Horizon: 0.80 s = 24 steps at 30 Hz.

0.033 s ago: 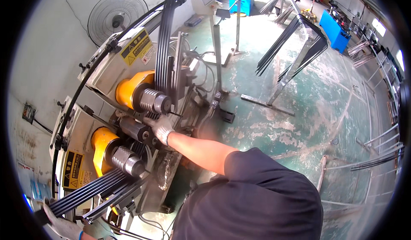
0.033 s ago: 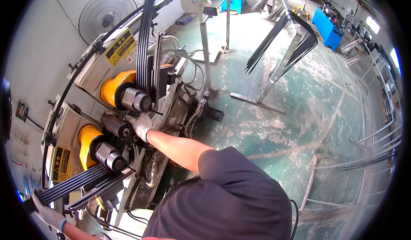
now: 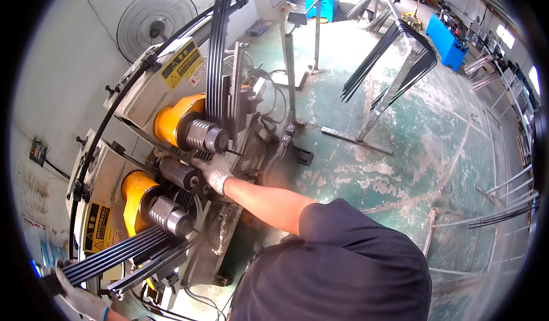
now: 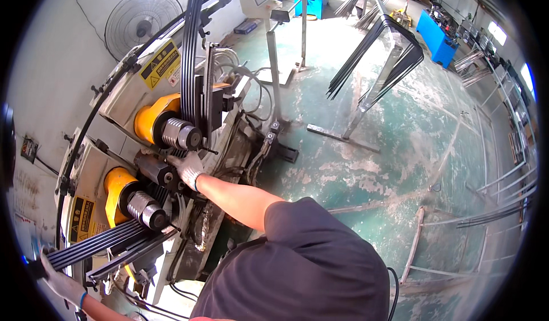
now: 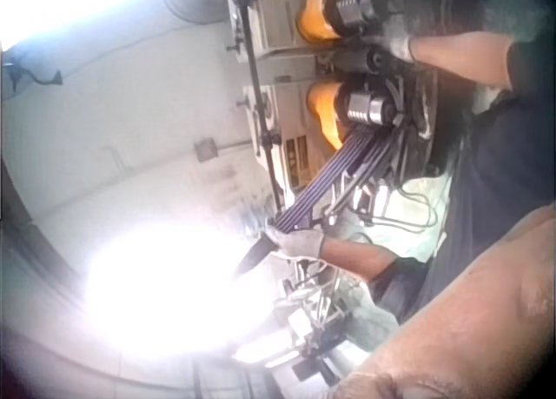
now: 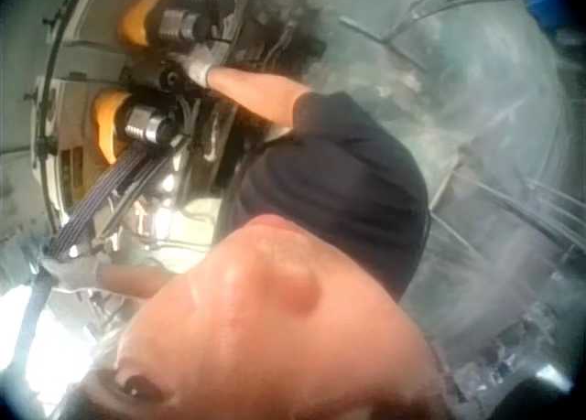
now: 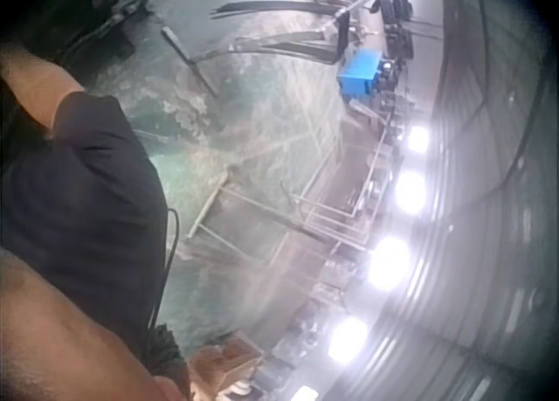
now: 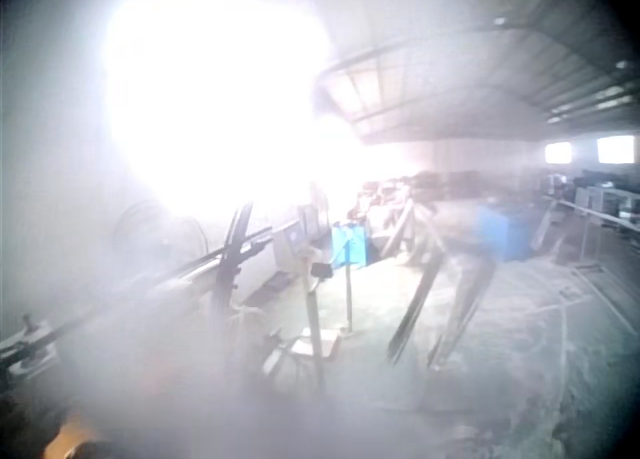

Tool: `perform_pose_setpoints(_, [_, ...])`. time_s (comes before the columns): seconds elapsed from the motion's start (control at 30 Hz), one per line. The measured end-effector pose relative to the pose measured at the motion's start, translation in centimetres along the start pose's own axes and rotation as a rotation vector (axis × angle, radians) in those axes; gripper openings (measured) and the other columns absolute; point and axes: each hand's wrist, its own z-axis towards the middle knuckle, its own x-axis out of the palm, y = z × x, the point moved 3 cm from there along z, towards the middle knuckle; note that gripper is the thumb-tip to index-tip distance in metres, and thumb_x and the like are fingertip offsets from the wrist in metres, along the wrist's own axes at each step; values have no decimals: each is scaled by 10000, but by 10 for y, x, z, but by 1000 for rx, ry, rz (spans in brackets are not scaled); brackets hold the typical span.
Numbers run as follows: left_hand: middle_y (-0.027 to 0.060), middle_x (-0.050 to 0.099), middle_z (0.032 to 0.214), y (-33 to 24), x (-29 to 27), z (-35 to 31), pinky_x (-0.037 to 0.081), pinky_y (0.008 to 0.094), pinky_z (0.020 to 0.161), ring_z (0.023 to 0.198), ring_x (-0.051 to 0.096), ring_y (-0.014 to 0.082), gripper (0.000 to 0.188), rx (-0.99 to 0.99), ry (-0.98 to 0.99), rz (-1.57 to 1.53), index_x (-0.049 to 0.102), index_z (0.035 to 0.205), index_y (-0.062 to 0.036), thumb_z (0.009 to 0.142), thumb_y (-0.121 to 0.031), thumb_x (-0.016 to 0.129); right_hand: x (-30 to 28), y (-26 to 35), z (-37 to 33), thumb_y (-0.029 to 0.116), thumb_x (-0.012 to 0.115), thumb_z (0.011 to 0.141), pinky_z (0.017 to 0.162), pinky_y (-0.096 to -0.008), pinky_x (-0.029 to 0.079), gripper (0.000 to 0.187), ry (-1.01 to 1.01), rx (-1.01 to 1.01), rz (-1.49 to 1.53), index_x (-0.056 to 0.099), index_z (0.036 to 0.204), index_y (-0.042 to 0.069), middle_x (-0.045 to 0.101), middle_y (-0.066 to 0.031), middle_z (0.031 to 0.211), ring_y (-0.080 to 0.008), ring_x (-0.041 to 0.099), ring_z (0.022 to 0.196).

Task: The person measures a metal rod against a wooden board, then repeatedly picks up bundles of long metal rods and feeds them into a bending machine. The person removes the bent rods and stacks them on a rack.

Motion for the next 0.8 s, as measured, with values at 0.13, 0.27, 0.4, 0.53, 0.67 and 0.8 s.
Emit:
perform_pose_setpoints(0.13, [180,610,1351,-15,21,24,595,395,1026,1177,674,304,471,640,106,558,574,1480,-65,1049,42,416,2,-29,11,122,736,943,851,-377,563,334,43,-605,-773,710,1236,-36,767,-172,1095,-225,731,980])
perform_pose_setpoints(0.27, [181,667,1138,-67,89,13,586,407,872,1005,688,281,335,197,172,69,598,1369,-2,1096,-159,484,-1,-33,17,31,674,922,833,-379,561,287,125,-478,-483,753,1197,16,767,-144,1138,-223,733,967])
perform_pose_setpoints(0.4, [100,645,877,-122,157,-24,522,374,719,763,604,167,320,393,257,38,583,1240,26,1059,-236,564,-15,-28,18,-13,596,912,947,-413,528,365,111,-781,-1019,760,1224,84,735,-117,1262,-295,698,1086])
perform_pose_setpoints(0.53, [87,598,856,-138,166,-24,504,361,699,718,543,174,274,282,300,216,584,1227,24,1011,-143,566,-4,-13,3,72,573,1001,1043,-411,484,282,210,-432,-687,772,1198,110,707,-100,1281,-289,646,1199])
perform_pose_setpoints(0.67, [79,599,920,-145,164,-31,500,333,791,825,552,173,295,384,301,47,593,1258,10,1010,-148,583,-3,3,0,57,572,1014,970,-397,514,283,227,-338,-534,769,1209,117,722,-109,1227,-267,678,1121])
perform_pose_setpoints(0.8, [63,587,906,-145,171,-33,490,318,775,806,530,154,278,314,340,38,595,1248,8,1008,-133,592,-12,-3,8,52,603,1008,934,-378,538,266,138,-520,-748,763,1213,108,734,-143,1176,-256,701,1066])
